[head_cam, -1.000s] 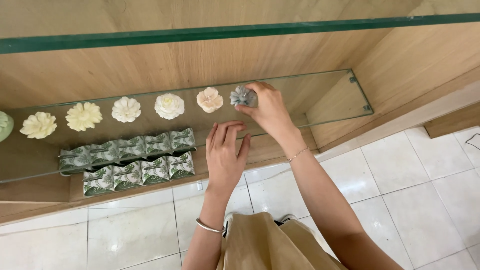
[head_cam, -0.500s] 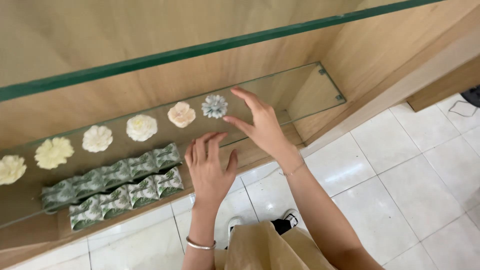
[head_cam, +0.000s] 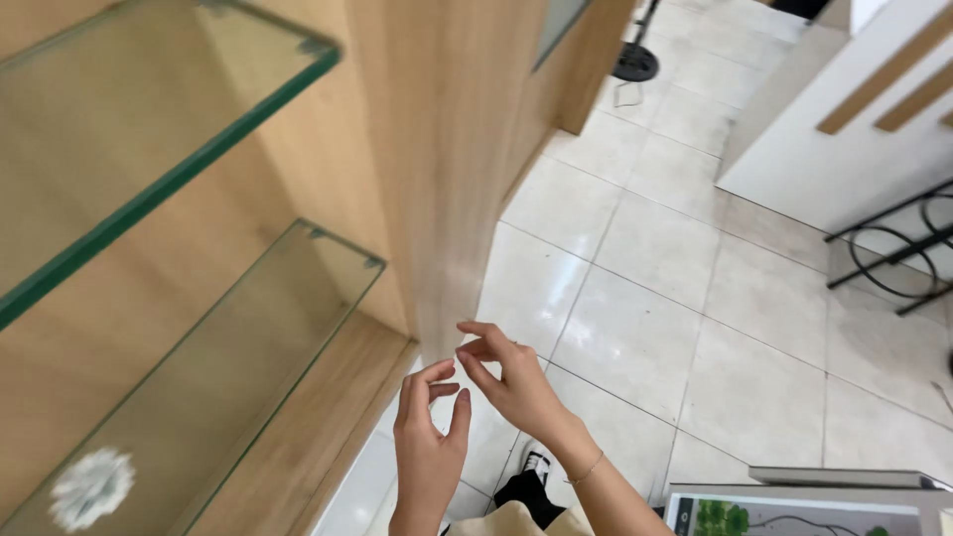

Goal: Picking up decorative candles from a work table and placing them on a display shelf.

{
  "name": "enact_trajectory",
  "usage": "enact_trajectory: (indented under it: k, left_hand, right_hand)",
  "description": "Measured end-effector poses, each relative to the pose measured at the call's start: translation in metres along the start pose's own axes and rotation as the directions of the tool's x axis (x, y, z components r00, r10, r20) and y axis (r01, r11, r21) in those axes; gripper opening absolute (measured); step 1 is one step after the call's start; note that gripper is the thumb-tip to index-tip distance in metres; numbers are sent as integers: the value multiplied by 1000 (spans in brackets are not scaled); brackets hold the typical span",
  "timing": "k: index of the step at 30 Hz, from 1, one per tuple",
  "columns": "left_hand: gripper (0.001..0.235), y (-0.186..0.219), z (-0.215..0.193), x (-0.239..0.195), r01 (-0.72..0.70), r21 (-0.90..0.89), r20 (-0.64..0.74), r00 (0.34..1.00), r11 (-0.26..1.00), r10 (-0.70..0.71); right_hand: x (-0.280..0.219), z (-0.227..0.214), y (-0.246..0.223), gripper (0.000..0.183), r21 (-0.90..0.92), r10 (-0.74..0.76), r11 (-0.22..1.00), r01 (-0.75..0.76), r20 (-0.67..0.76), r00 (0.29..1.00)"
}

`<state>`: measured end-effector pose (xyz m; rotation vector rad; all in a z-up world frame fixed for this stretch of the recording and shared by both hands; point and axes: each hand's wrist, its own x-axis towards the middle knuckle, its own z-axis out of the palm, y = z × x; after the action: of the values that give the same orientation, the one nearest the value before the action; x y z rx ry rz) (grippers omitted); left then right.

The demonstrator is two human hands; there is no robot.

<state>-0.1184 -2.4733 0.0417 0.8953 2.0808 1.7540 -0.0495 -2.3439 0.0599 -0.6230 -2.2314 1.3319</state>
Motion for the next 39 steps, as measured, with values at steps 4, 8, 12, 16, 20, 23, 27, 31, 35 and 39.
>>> enact_trajectory:
  k: [4, 8, 12, 16, 20, 23, 27, 31, 35, 39]
  left_hand:
    - [30, 4, 60, 30, 23, -14, 174, 985, 1000, -20]
    - [31, 17, 129, 57, 56, 25, 367, 928, 998, -61]
    - [31, 42, 200, 78, 41, 89, 552, 829, 995, -84]
    - [33, 65, 265, 101, 91, 119, 650, 746, 989, -147]
    - [42, 55, 329, 117, 68, 67, 668, 738, 995, -95]
    - [51, 68, 366, 130, 106, 93, 686, 713, 990, -141]
    - [57, 60, 404, 149, 157, 72, 725, 670, 985, -160]
    - [57, 55, 437, 185, 163, 98, 733, 656, 982, -182]
    - [59, 47, 476, 239, 204, 74, 727, 660, 976, -193]
    - [58, 38, 522, 315, 189, 56, 726, 667, 980, -170]
  right_hand:
    - [-5, -67, 30, 38, -58, 186, 981, -184, 30, 982]
    - [-20, -132, 82, 46, -358, 428, 867, -348, 176, 886]
    - [-21, -192, 112, 50, -288, 578, 798, -529, 120, 807]
    - [-22, -250, 149, 46, -149, 561, 816, -559, -33, 827]
    - [-28, -307, 168, 40, -27, 511, 844, -536, -261, 819]
    - [-27, -339, 185, 35, 50, 508, 841, -539, -416, 754]
    - [-12, -368, 202, 31, 137, 526, 822, -552, -554, 646]
    - [17, -390, 224, 28, 171, 521, 828, -534, -589, 618]
    - [66, -415, 256, 27, 178, 507, 836, -519, -610, 609]
    - [143, -449, 289, 26, 177, 514, 829, -531, -616, 597]
